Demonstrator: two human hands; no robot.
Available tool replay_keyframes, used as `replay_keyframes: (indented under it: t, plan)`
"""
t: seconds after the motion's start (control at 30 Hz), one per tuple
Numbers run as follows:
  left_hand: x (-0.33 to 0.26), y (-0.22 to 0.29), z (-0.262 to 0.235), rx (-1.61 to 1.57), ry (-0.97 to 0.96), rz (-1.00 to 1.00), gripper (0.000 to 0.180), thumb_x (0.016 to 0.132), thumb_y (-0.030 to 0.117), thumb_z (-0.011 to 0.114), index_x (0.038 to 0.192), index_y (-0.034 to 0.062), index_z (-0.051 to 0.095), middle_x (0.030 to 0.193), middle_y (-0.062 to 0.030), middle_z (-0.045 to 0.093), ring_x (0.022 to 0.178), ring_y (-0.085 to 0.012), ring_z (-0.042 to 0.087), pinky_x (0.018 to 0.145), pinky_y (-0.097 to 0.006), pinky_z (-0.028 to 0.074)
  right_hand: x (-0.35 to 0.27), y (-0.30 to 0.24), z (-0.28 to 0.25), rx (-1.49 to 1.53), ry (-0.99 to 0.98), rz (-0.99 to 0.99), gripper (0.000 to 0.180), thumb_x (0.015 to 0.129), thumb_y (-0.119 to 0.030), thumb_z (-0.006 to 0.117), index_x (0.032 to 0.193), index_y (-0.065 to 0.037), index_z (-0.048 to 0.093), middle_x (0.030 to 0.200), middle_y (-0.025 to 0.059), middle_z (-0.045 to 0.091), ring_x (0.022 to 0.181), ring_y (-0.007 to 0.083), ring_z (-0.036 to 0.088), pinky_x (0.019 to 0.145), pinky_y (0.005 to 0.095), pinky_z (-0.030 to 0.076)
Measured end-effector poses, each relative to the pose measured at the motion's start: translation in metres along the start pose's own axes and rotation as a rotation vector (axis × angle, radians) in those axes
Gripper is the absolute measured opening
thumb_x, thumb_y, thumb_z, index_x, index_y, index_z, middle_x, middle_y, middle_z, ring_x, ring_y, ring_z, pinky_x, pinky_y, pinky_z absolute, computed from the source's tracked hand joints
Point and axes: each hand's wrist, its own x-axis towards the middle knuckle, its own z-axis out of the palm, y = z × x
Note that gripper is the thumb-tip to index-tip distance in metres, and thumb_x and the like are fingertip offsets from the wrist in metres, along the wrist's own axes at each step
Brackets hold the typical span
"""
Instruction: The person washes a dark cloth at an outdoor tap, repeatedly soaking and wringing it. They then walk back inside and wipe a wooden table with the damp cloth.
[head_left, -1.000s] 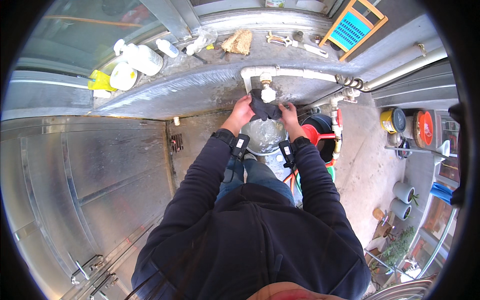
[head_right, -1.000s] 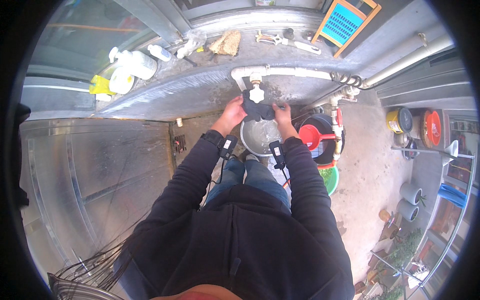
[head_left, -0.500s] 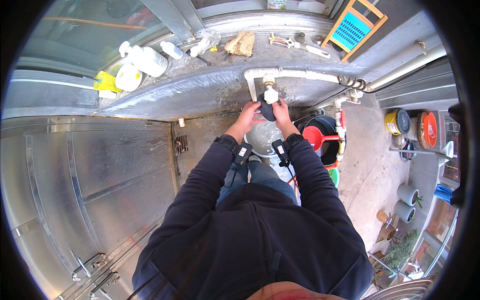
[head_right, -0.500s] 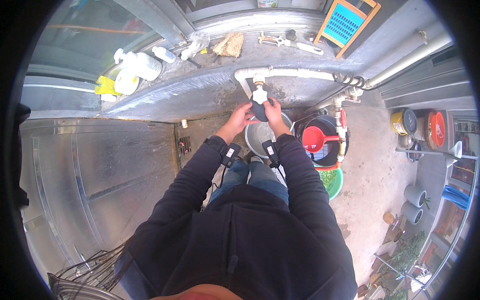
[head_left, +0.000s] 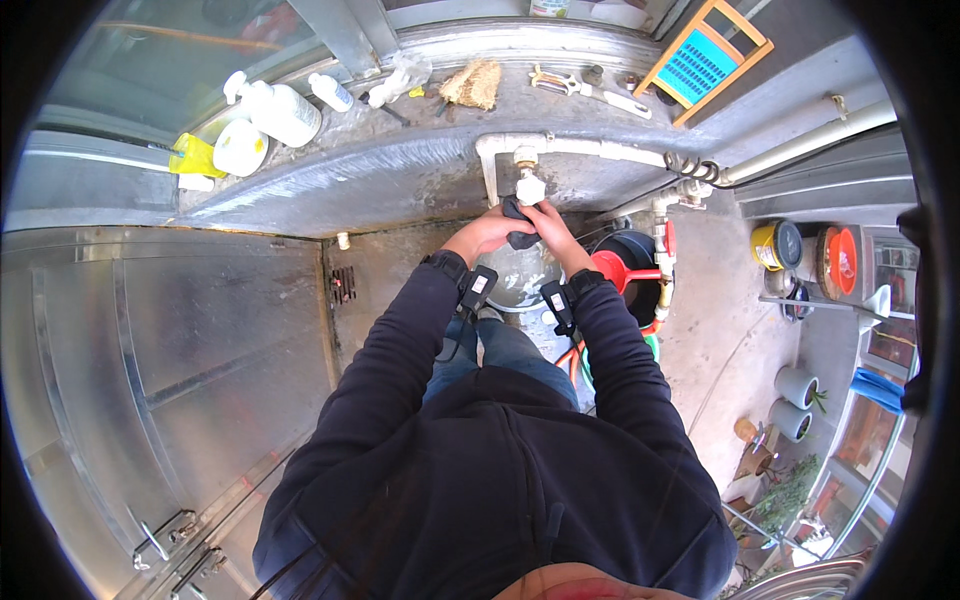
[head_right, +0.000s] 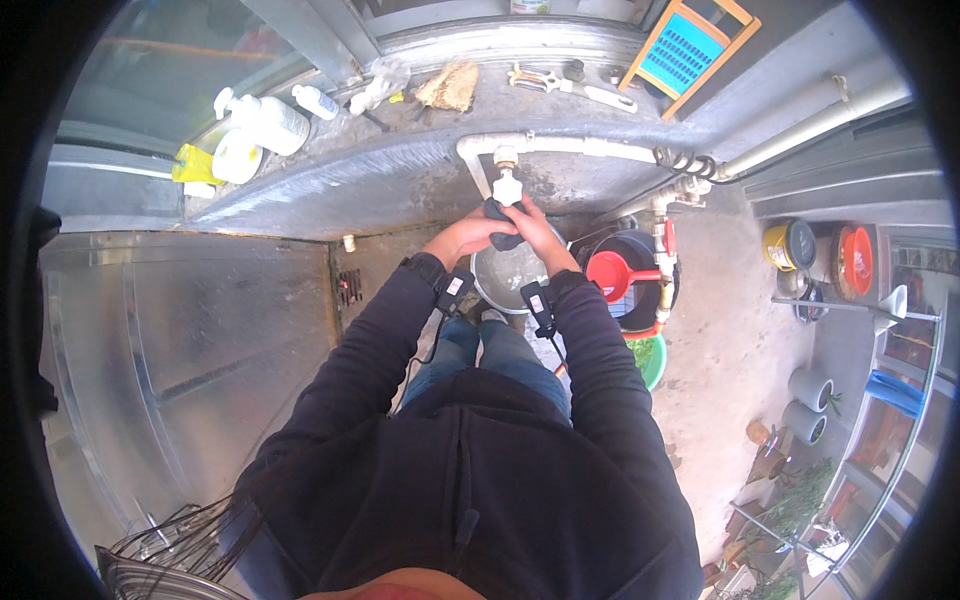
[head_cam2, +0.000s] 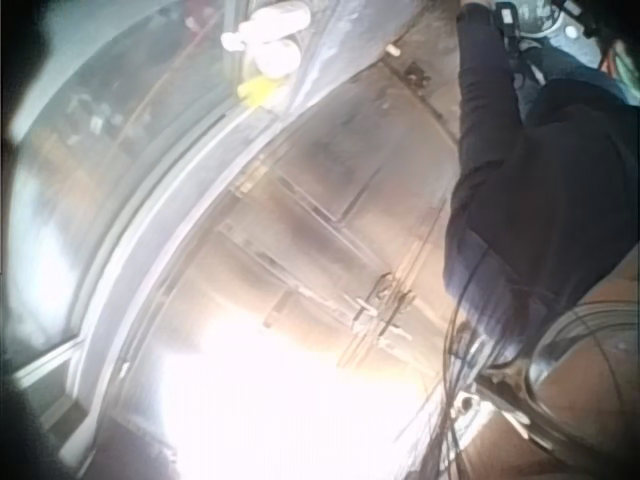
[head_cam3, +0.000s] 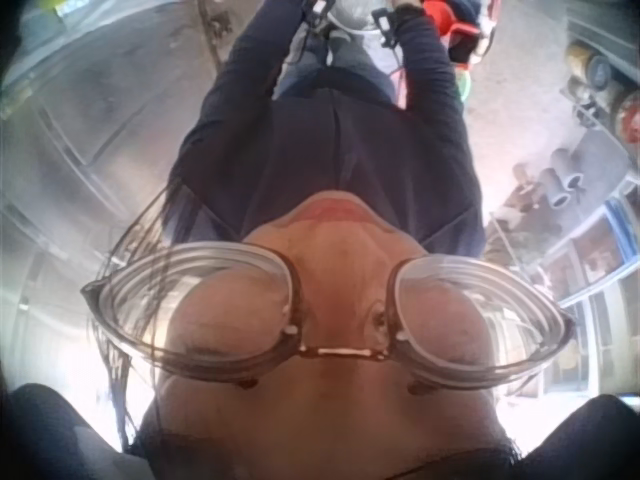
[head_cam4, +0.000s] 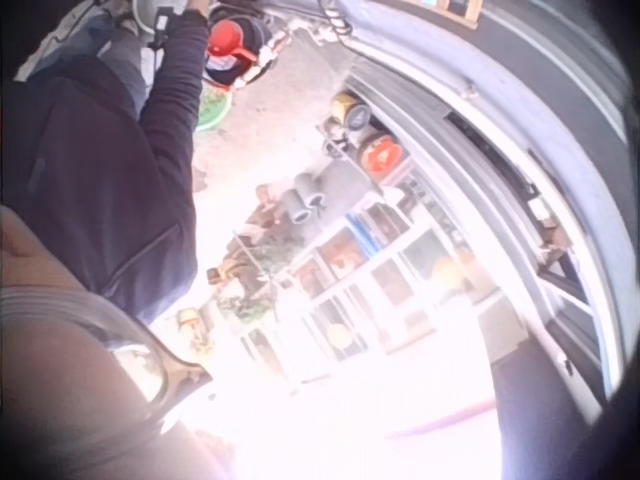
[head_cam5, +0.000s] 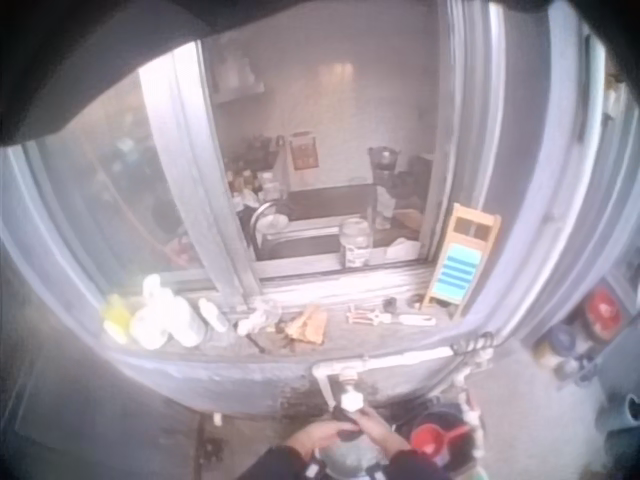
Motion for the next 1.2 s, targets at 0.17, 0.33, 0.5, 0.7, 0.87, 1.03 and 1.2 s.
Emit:
replay_keyframes:
  t: [0.17, 0.33, 0.5, 0.7, 0.87, 1.03, 1.2]
  plan:
    - [0.007, -0.003, 0.008, 0.253, 0.065, 0.057, 0.039, 0.075, -0.002, 0.067, 0.113, 0.0005, 0.060, 0.106, -0.0088, 0.063, 0.096, -0.0201, 0.061, 0.083, -0.034, 0.050, 0.001, -0.001, 0.000, 0.038, -0.101, -0.048, 0.037, 0.088, -0.019, 0.070, 0.120, -0.003, 0.061, 0.103, 0.0026, 0.066, 0.092, 0.0108, 0.060, 0.079, 0.0251, 0.048]
    - [0.017, -0.011, 0.006, -0.076, 0.100, 0.017, 0.038, 0.079, 0.002, 0.065, 0.116, 0.0035, 0.057, 0.106, -0.0077, 0.063, 0.097, -0.0206, 0.061, 0.084, -0.036, 0.050, 0.002, -0.004, 0.006, 0.058, 0.120, -0.040, 0.027, 0.087, -0.006, 0.066, 0.114, -0.002, 0.066, 0.098, 0.0037, 0.069, 0.088, 0.0118, 0.063, 0.080, 0.0270, 0.050]
    - [0.034, -0.021, 0.004, -0.363, 0.146, 0.106, 0.034, 0.093, 0.022, 0.062, 0.123, 0.0087, 0.054, 0.113, -0.0070, 0.062, 0.101, -0.0235, 0.061, 0.085, -0.038, 0.051, -0.009, -0.011, 0.014, -0.025, 0.194, -0.226, 0.039, 0.085, -0.012, 0.071, 0.120, -0.002, 0.060, 0.107, 0.0051, 0.066, 0.097, 0.0135, 0.060, 0.085, 0.0283, 0.048]
    - [0.040, -0.019, -0.008, -0.494, 0.124, 0.018, 0.055, 0.098, 0.055, 0.042, 0.127, 0.0087, 0.052, 0.121, -0.0083, 0.060, 0.111, -0.0238, 0.058, 0.096, -0.047, 0.047, -0.002, 0.012, 0.012, -0.110, 0.199, -0.222, 0.037, 0.086, -0.015, 0.071, 0.120, -0.002, 0.061, 0.107, 0.0055, 0.066, 0.101, 0.0131, 0.058, 0.089, 0.0290, 0.046]
    - [0.020, -0.016, -0.008, -0.442, 0.161, 0.012, 0.051, 0.093, 0.048, 0.057, 0.125, 0.0083, 0.054, 0.119, -0.0074, 0.061, 0.108, -0.0228, 0.060, 0.094, -0.047, 0.050, 0.023, 0.033, 0.007, -0.080, 0.325, -0.172, 0.028, 0.088, -0.012, 0.066, 0.114, 0.000, 0.064, 0.101, 0.0046, 0.068, 0.091, 0.0113, 0.060, 0.079, 0.0268, 0.048]
    - [0.006, -0.010, -0.012, -0.417, 0.236, 0.077, 0.036, 0.090, 0.023, 0.067, 0.122, 0.0109, 0.056, 0.114, -0.0052, 0.062, 0.106, -0.0212, 0.061, 0.089, -0.047, 0.052, 0.030, 0.043, 0.015, 0.392, 0.287, -0.123, 0.030, 0.092, -0.009, 0.063, 0.120, -0.002, 0.058, 0.109, 0.0050, 0.065, 0.097, 0.0158, 0.063, 0.084, 0.0303, 0.050]
    - [-0.004, -0.011, -0.015, -0.242, 0.200, 0.096, 0.034, 0.086, 0.008, 0.068, 0.119, 0.0104, 0.059, 0.117, -0.0022, 0.062, 0.111, -0.0180, 0.056, 0.093, -0.041, 0.046, 0.020, 0.041, 0.020, 0.495, 0.235, -0.077, 0.026, 0.094, -0.012, 0.061, 0.118, -0.005, 0.058, 0.109, 0.0059, 0.065, 0.096, 0.0155, 0.062, 0.085, 0.0311, 0.050]
